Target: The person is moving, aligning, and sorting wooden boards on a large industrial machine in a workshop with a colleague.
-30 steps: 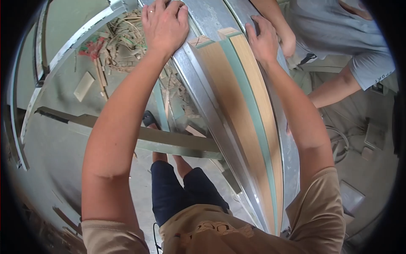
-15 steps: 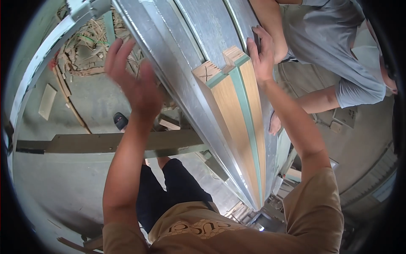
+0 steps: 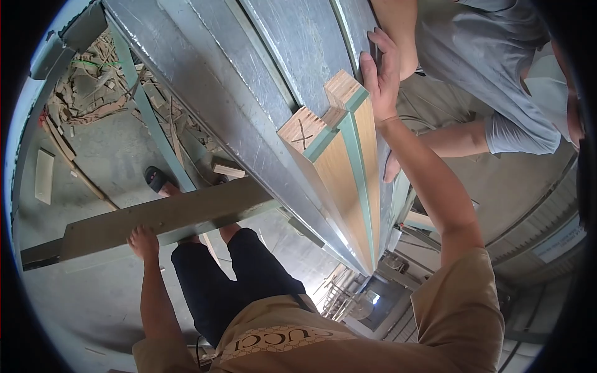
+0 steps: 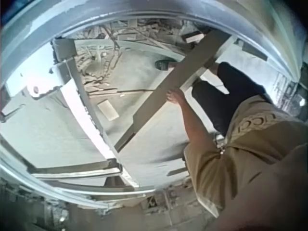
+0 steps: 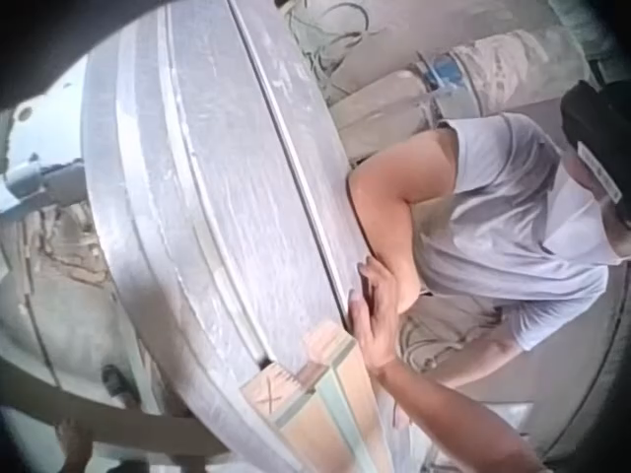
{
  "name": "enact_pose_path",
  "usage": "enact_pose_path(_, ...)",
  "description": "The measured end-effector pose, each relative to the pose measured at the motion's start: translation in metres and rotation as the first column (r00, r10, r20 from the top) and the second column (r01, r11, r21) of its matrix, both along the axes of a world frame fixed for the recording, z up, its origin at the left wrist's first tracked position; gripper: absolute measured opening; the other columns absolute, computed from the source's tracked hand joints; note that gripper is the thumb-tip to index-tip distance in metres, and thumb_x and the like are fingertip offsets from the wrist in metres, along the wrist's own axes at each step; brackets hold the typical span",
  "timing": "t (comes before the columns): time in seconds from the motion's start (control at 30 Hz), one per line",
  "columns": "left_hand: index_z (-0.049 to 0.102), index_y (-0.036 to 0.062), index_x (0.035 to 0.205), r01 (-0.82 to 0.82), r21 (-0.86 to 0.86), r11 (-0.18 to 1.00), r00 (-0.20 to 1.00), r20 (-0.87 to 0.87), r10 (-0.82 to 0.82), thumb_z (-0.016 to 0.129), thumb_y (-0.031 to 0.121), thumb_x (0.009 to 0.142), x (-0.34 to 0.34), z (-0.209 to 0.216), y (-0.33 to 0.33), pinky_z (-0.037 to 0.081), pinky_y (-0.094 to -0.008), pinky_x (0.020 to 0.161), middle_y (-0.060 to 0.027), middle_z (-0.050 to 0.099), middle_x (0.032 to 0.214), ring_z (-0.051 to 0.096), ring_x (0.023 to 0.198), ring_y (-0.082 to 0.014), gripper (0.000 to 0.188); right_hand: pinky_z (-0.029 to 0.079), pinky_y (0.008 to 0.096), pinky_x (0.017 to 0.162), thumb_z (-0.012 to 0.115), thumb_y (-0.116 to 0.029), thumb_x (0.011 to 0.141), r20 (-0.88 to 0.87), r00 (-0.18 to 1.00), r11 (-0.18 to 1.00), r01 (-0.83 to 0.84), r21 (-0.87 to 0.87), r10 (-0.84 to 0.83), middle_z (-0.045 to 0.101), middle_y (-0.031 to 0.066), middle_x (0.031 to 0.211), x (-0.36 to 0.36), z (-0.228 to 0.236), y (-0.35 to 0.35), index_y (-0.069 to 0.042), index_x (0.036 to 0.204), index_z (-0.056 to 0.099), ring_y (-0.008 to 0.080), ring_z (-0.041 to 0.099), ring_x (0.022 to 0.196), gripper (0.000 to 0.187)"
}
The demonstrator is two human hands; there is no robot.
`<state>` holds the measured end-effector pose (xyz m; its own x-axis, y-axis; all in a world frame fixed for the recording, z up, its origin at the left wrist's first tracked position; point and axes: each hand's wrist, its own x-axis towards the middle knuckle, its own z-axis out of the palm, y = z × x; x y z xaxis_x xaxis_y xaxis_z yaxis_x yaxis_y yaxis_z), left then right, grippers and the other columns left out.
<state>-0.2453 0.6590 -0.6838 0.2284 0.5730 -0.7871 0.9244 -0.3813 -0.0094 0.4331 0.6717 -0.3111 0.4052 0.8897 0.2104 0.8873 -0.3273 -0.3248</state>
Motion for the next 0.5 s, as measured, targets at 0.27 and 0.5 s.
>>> enact_pose_path(0.27,0.048,0.0211,0.165,-0.039,-0.219,0.975,0.987,-0.16,0.004,0.044,0.066,0.108,0.022,0.014,-0.003,-0.003,-0.0657,0.132,-0.0174,0.041,0.172,0.022,0.166,-0.0335,0.073,0.041,0.0457,0.119,0.059,-0.023,0.107,0.036,0.999,0.999,-0.024,-0.032,0.025,0.05,0.0244,0.156,0.001,0.001,0.0,-0.005,0.148,0.052,0.0398,0.05,0.143,0.045)
enact_pose_path(0.5,0.036,0.0258,0.172,0.005,-0.303,0.953,0.967,-0.243,-0.082,0.042,0.081,0.101,0.017,0.012,-0.002,-0.008,-0.0725,0.128,-0.018,0.024,0.18,0.007,0.169,-0.0376,0.09,0.043,0.0451,0.119,0.058,-0.021,0.107,0.013,0.999,0.999,-0.029,-0.029,0.029,0.049,0.0263,0.157,0.0,-0.003,0.006,-0.004,0.148,0.052,0.0399,0.052,0.143,0.045)
